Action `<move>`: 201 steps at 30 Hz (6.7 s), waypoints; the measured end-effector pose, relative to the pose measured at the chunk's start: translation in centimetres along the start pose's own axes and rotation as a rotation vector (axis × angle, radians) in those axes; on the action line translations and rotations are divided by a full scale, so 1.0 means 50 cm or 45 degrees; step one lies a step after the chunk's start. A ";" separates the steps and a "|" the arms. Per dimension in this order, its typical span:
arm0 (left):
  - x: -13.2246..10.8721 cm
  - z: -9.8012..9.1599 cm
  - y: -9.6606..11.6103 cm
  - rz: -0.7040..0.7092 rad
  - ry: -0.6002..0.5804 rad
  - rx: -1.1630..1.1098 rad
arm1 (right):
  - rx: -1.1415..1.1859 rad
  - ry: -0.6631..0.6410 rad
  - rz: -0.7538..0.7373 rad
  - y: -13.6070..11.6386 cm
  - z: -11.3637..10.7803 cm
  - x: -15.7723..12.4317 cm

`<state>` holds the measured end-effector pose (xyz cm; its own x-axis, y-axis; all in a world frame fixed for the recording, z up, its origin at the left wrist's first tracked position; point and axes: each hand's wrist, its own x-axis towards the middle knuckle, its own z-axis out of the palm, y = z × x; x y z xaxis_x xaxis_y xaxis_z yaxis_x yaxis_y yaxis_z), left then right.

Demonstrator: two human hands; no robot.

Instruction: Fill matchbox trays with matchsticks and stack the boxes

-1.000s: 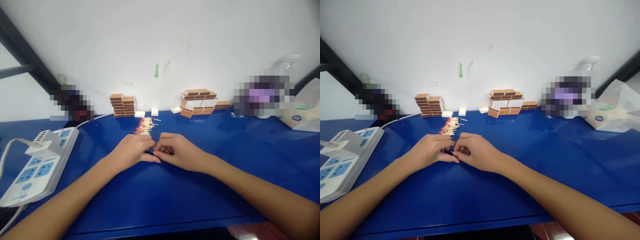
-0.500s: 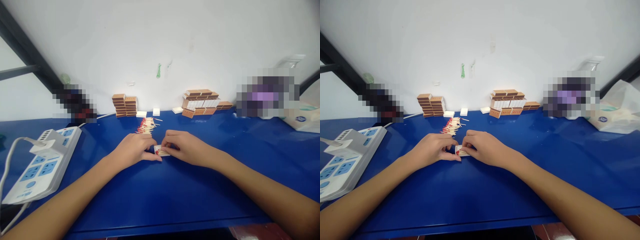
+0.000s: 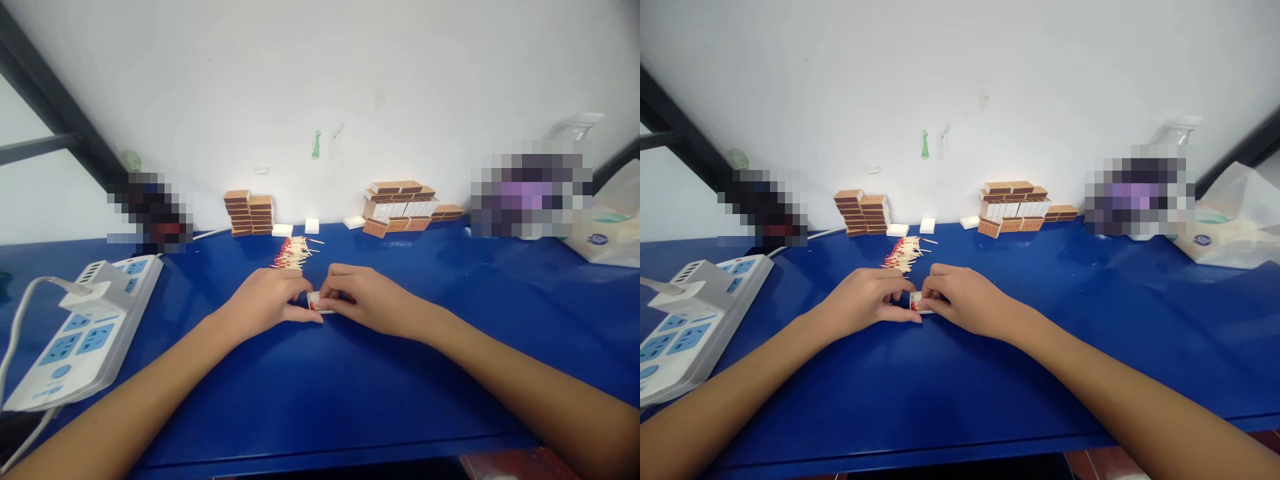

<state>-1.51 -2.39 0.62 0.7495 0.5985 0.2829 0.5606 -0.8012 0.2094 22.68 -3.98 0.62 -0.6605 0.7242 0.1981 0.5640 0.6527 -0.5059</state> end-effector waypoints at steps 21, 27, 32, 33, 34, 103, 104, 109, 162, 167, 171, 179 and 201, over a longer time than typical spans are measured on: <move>0.000 -0.002 0.001 -0.026 -0.012 -0.010 | 0.082 0.205 0.109 0.025 -0.026 0.021; 0.001 0.001 -0.002 -0.043 -0.018 -0.020 | -0.127 0.225 0.355 0.104 -0.038 0.119; 0.002 -0.001 -0.003 -0.088 -0.050 -0.003 | -0.218 0.235 0.553 0.110 -0.034 0.206; 0.002 -0.001 -0.003 -0.093 -0.057 -0.002 | -0.231 0.235 0.586 0.105 -0.033 0.218; 0.002 -0.001 -0.003 -0.099 -0.064 -0.002 | -0.243 0.223 0.615 0.099 -0.032 0.229; 0.001 0.003 -0.006 -0.109 -0.080 0.025 | -0.445 -0.219 0.350 0.083 -0.056 0.203; 0.001 0.004 -0.006 -0.105 -0.071 0.027 | -0.443 -0.202 0.351 0.088 -0.058 0.203; -0.001 0.001 -0.004 -0.088 -0.066 0.033 | -0.441 -0.070 0.364 0.115 -0.057 0.211; -0.001 -0.009 -0.024 -0.059 0.077 0.062 | -0.185 -0.227 0.326 0.101 -0.065 0.084; -0.001 -0.006 -0.025 -0.056 0.070 0.060 | -0.156 -0.226 0.348 0.094 -0.062 0.086; -0.002 -0.006 -0.027 -0.077 0.060 0.056 | -0.194 -0.223 0.337 0.087 -0.059 0.083; -0.002 -0.006 -0.030 -0.105 0.063 0.101 | -0.125 -0.247 0.303 0.037 -0.080 0.062; -0.002 -0.007 -0.016 -0.062 0.022 0.078 | -0.160 -0.211 0.119 0.009 -0.054 0.019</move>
<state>-2.15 -1.83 0.77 0.7151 0.6361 0.2898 0.6170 -0.7693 0.1661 23.65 -2.37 2.86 -0.6690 0.7432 0.0092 0.6772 0.6146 -0.4047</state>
